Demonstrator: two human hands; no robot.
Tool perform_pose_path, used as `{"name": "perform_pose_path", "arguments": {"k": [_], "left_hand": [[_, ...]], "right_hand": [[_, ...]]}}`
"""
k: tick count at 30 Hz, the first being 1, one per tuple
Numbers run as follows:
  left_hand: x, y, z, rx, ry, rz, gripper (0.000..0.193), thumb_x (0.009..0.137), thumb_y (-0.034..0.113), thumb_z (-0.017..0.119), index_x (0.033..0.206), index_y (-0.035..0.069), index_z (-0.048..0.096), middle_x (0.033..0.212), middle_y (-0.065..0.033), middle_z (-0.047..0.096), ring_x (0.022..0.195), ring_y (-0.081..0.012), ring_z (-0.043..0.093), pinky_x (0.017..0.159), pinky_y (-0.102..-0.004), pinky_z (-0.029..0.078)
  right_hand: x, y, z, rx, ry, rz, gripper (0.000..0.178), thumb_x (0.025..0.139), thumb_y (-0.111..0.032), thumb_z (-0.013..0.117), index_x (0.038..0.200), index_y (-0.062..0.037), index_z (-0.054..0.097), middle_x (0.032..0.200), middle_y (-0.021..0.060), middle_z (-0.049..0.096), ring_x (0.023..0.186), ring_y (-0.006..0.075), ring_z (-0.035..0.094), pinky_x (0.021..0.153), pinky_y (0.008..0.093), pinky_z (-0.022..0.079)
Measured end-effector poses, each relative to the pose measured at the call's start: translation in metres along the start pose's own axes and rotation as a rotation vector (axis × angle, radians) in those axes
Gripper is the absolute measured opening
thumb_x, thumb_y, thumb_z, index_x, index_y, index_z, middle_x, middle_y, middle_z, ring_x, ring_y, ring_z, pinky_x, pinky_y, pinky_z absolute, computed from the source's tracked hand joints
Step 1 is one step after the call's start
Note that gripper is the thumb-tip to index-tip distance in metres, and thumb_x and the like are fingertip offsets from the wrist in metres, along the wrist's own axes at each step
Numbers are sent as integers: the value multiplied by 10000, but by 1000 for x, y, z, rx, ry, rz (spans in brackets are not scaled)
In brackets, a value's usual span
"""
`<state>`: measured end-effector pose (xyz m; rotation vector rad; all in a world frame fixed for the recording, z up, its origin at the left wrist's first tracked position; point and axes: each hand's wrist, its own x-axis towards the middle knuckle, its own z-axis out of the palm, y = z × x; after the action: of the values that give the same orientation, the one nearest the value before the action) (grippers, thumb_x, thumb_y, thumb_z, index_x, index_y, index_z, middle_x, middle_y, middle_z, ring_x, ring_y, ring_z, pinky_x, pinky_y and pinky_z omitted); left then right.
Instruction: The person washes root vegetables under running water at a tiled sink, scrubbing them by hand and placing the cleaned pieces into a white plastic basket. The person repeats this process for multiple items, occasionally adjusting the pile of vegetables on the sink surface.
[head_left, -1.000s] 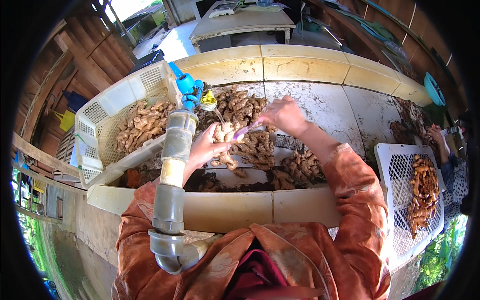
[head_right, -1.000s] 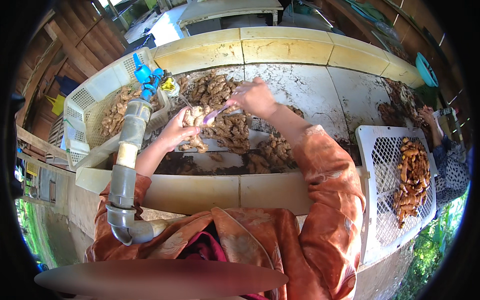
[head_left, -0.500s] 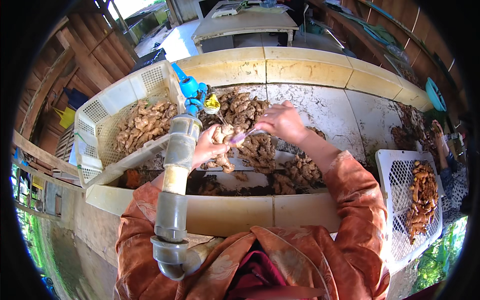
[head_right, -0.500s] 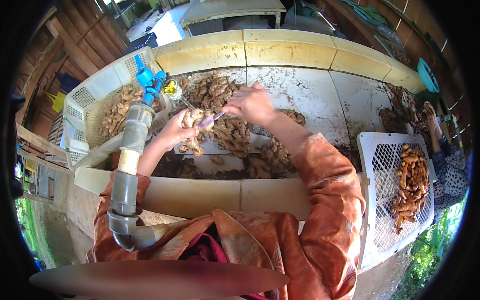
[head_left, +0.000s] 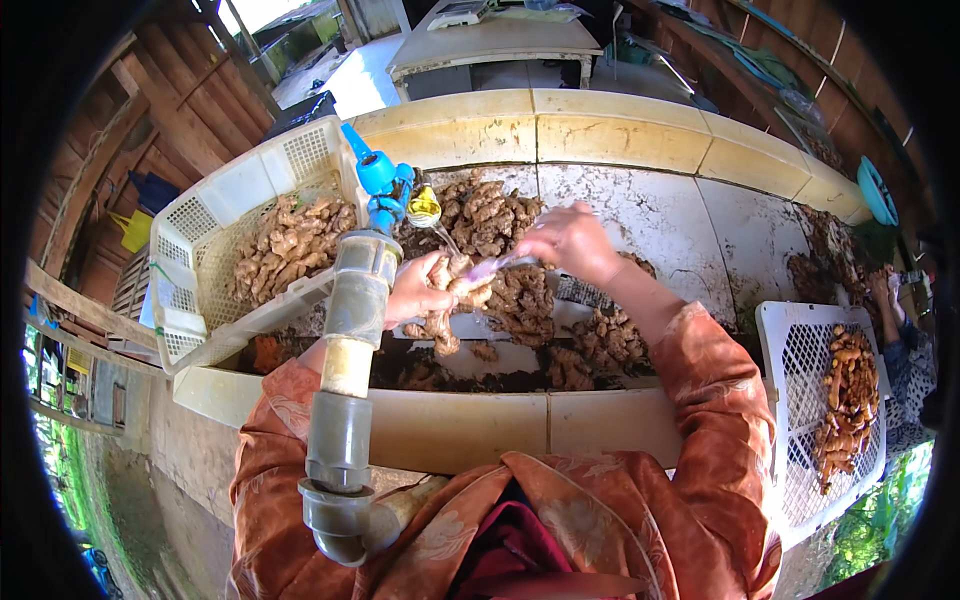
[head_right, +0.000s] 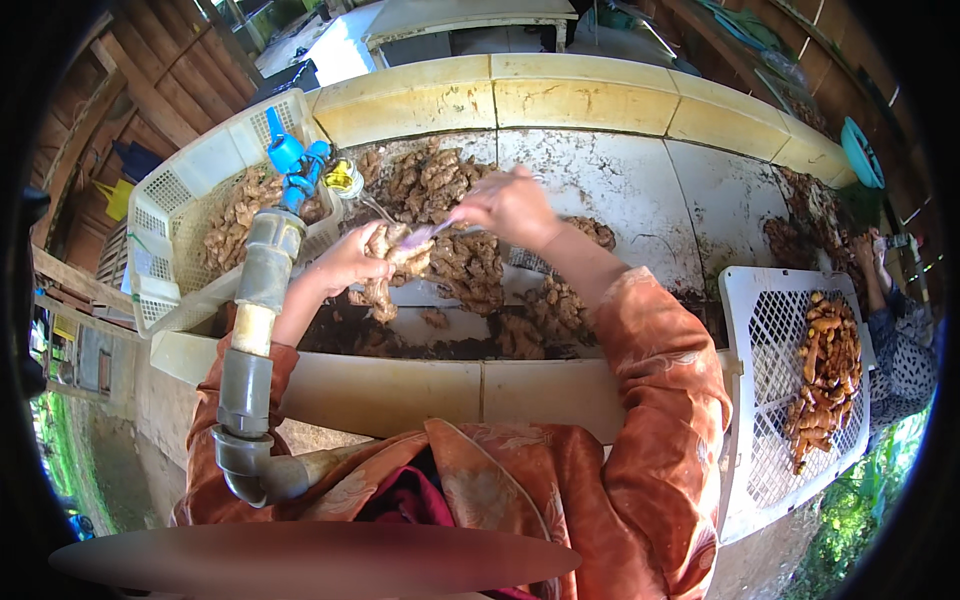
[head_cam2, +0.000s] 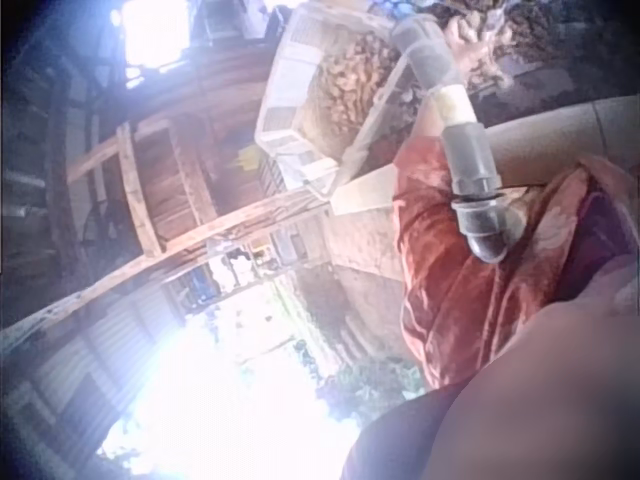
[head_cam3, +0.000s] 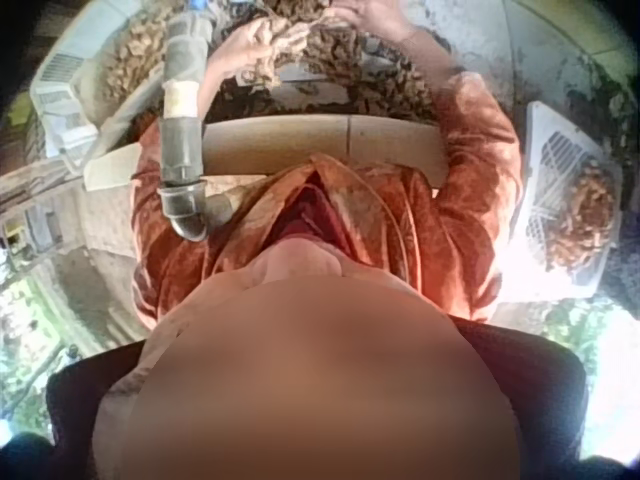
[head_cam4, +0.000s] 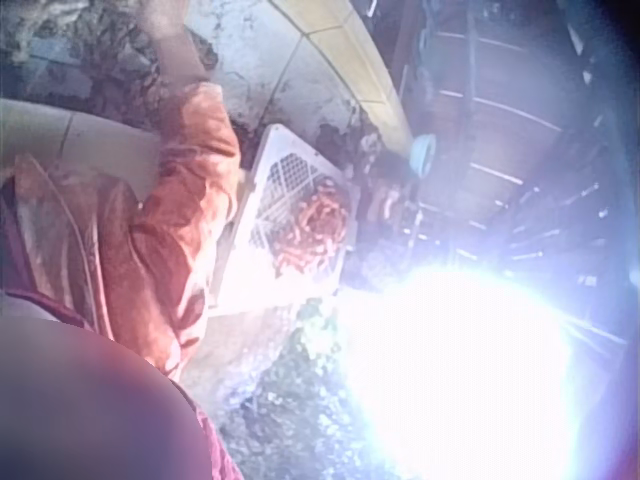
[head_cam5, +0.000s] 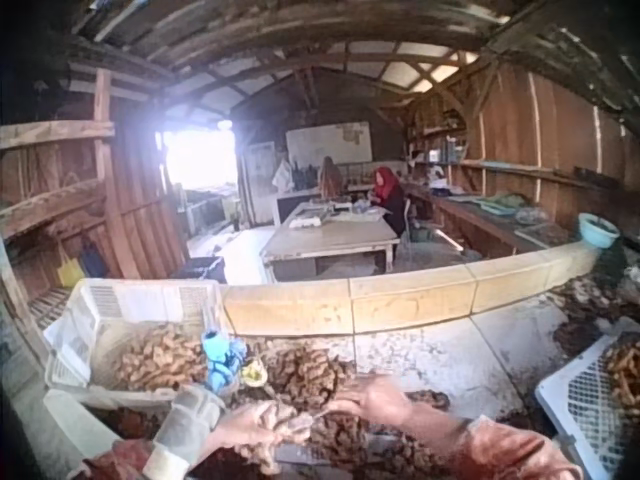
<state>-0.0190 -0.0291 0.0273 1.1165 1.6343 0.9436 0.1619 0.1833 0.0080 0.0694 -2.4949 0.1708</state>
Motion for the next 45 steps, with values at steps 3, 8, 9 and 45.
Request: {"name": "perform_pose_path", "arguments": {"k": [3, 8, 9, 45], "left_hand": [[0, 2, -1, 29, -3, 3, 667, 686, 38, 639, 1280, -38, 344, 945, -84, 573, 766, -129, 583, 685, -271, 489], [1, 4, -4, -21, -21, 11, 643, 679, 86, 687, 1236, -38, 390, 945, -79, 579, 754, -120, 575, 681, -258, 486], [1, 3, -5, -43, -31, 6, 650, 680, 103, 704, 1233, -37, 392, 950, -80, 580, 758, -118, 575, 683, -257, 486], [15, 23, 10, 946, -22, 271, 409, 598, 222, 778, 877, 1, 578, 778, -184, 610, 777, -343, 605, 686, -386, 470]], "right_hand": [[0, -1, 3, -65, -140, 136, 282, 828, -428, 525, 777, -209, 694, 745, -47, 657, 674, 87, 569, 741, 292, 397], [-5, 0, 15, 76, 113, 136, 412, 820, -528, 450, 729, -190, 667, 586, -28, 536, 545, 111, 488, 757, 299, 385], [-6, 1, 16, 101, 9, 2, 442, 821, -549, 420, 763, -191, 673, 603, -22, 549, 576, 111, 504, 763, 307, 383], [17, -22, -23, -428, -156, 227, 346, 740, -538, 565, 673, -204, 627, 639, -73, 550, 661, 113, 536, 691, 308, 338]]}}
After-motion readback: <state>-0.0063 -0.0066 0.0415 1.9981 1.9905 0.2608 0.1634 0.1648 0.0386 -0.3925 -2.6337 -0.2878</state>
